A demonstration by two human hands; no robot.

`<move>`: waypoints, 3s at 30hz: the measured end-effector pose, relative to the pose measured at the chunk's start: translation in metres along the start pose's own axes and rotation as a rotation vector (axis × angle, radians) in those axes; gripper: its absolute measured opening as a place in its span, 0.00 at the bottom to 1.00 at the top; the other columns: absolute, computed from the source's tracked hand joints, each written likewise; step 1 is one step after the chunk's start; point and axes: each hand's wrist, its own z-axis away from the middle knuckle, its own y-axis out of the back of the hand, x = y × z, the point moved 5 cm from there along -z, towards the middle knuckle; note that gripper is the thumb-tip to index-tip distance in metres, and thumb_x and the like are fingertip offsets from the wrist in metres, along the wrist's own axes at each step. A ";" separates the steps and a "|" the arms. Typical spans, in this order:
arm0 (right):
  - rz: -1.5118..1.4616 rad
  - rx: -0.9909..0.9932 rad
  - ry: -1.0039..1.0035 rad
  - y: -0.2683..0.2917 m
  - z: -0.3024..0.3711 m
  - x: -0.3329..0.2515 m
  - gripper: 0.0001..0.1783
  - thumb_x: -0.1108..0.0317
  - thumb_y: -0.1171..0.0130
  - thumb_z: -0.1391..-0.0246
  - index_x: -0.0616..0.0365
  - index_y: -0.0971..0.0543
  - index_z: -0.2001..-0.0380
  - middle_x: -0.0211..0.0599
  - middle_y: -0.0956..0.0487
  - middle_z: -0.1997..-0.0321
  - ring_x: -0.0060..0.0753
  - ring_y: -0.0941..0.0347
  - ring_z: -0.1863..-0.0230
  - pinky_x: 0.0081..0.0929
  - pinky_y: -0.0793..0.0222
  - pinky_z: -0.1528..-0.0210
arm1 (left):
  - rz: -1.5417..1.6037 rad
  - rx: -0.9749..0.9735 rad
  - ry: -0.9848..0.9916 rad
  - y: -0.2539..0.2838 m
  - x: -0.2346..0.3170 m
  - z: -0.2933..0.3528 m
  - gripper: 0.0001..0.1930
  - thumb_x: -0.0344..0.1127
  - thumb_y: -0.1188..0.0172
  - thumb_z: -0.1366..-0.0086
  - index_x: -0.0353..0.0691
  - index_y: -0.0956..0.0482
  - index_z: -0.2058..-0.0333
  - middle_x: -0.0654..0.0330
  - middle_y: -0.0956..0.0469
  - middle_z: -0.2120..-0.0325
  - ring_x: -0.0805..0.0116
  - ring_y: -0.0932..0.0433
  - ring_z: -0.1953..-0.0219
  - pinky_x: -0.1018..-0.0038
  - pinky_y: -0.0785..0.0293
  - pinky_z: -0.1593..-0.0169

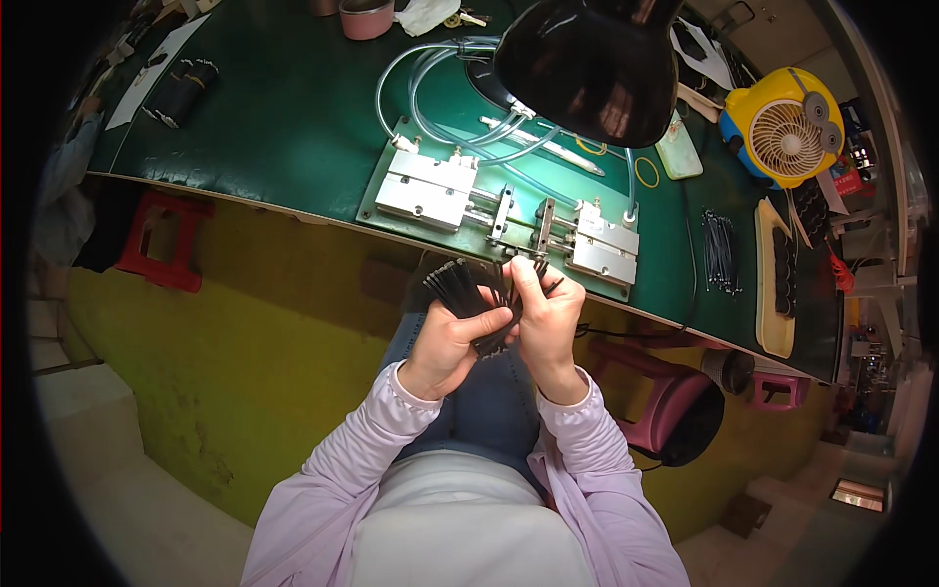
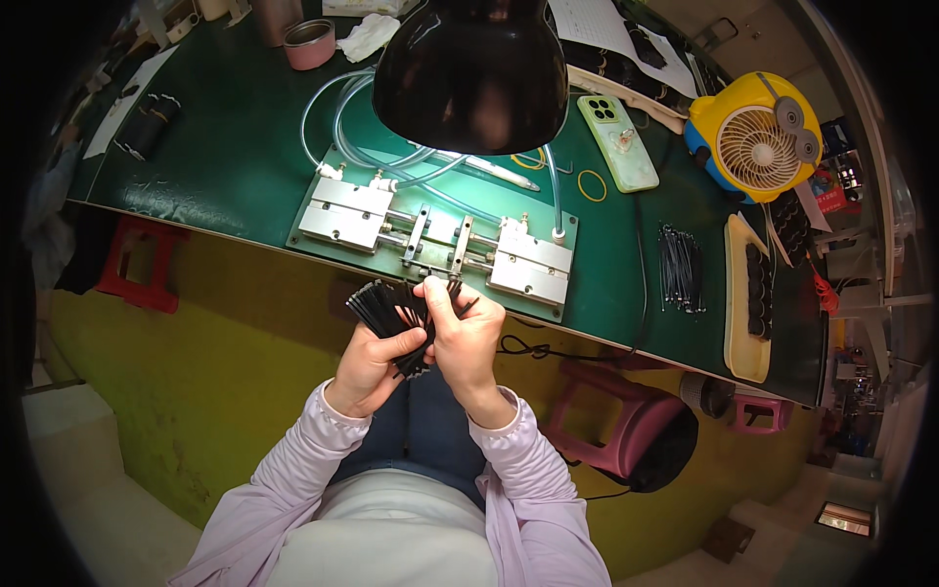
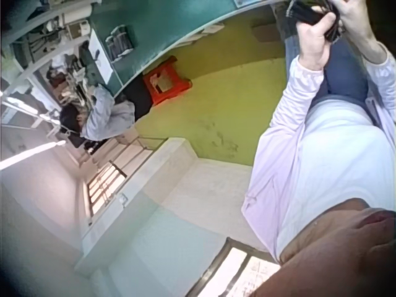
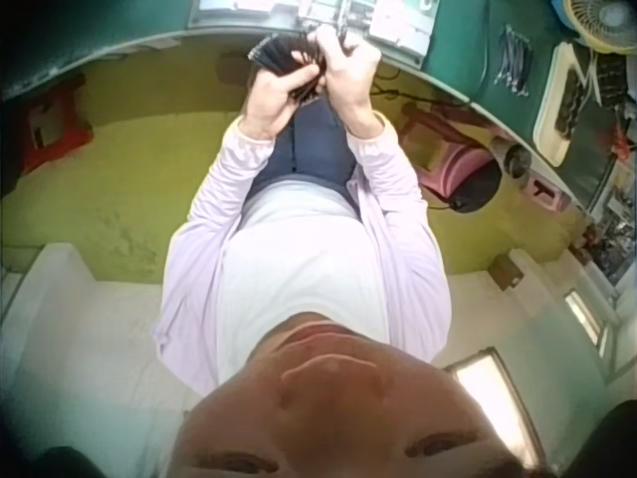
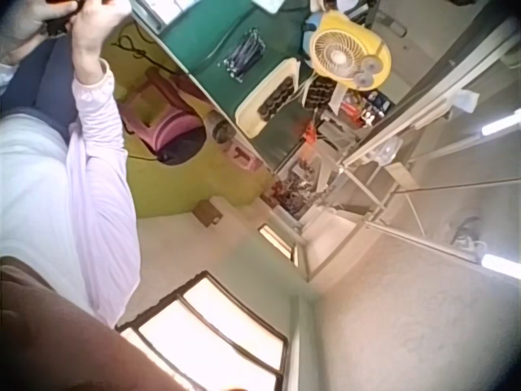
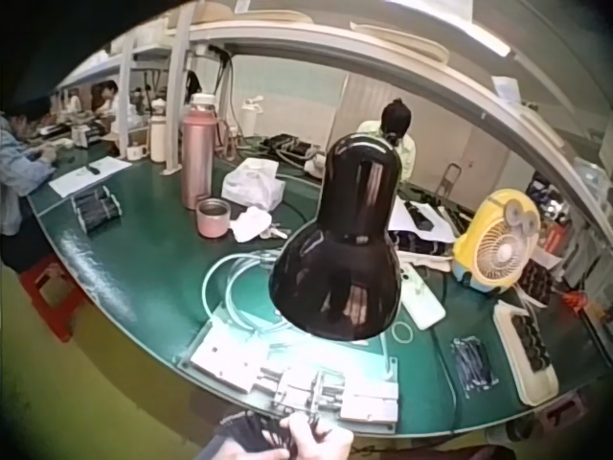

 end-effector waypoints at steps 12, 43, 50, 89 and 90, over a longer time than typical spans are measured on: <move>0.023 -0.043 0.090 -0.006 0.007 -0.007 0.10 0.68 0.48 0.49 0.64 0.24 0.76 0.27 0.28 0.87 0.11 0.42 0.93 0.10 0.49 0.93 | 0.018 0.048 0.013 0.001 0.002 0.006 0.06 0.24 0.44 0.47 0.36 0.30 0.69 0.61 0.28 0.75 0.69 0.27 0.74 0.75 0.30 0.70; 0.047 -0.018 0.098 -0.007 0.009 -0.008 0.12 0.66 0.49 0.48 0.65 0.24 0.77 0.23 0.34 0.91 0.10 0.45 0.94 0.12 0.52 0.94 | 0.069 0.070 0.039 0.004 -0.003 0.007 0.07 0.23 0.44 0.47 0.37 0.31 0.69 0.61 0.28 0.75 0.68 0.27 0.75 0.74 0.29 0.71; 0.015 -0.013 0.072 -0.006 0.006 -0.006 0.11 0.67 0.48 0.49 0.64 0.23 0.75 0.26 0.30 0.88 0.10 0.42 0.92 0.11 0.49 0.93 | 0.075 0.087 0.012 0.005 -0.003 0.006 0.08 0.23 0.43 0.48 0.37 0.31 0.68 0.60 0.28 0.74 0.68 0.26 0.74 0.74 0.29 0.70; 0.057 -0.002 0.035 -0.005 0.001 -0.007 0.12 0.66 0.48 0.49 0.64 0.23 0.77 0.25 0.31 0.89 0.10 0.42 0.93 0.11 0.49 0.93 | 0.029 0.106 0.017 0.002 -0.001 0.000 0.08 0.25 0.42 0.48 0.37 0.30 0.70 0.61 0.27 0.78 0.70 0.26 0.76 0.77 0.30 0.72; 0.053 -0.001 0.028 -0.004 0.001 -0.006 0.12 0.66 0.48 0.49 0.64 0.23 0.77 0.25 0.31 0.89 0.11 0.42 0.93 0.11 0.49 0.93 | 0.029 0.103 0.014 0.001 -0.001 0.000 0.08 0.25 0.42 0.48 0.37 0.30 0.70 0.60 0.27 0.78 0.70 0.26 0.76 0.77 0.30 0.72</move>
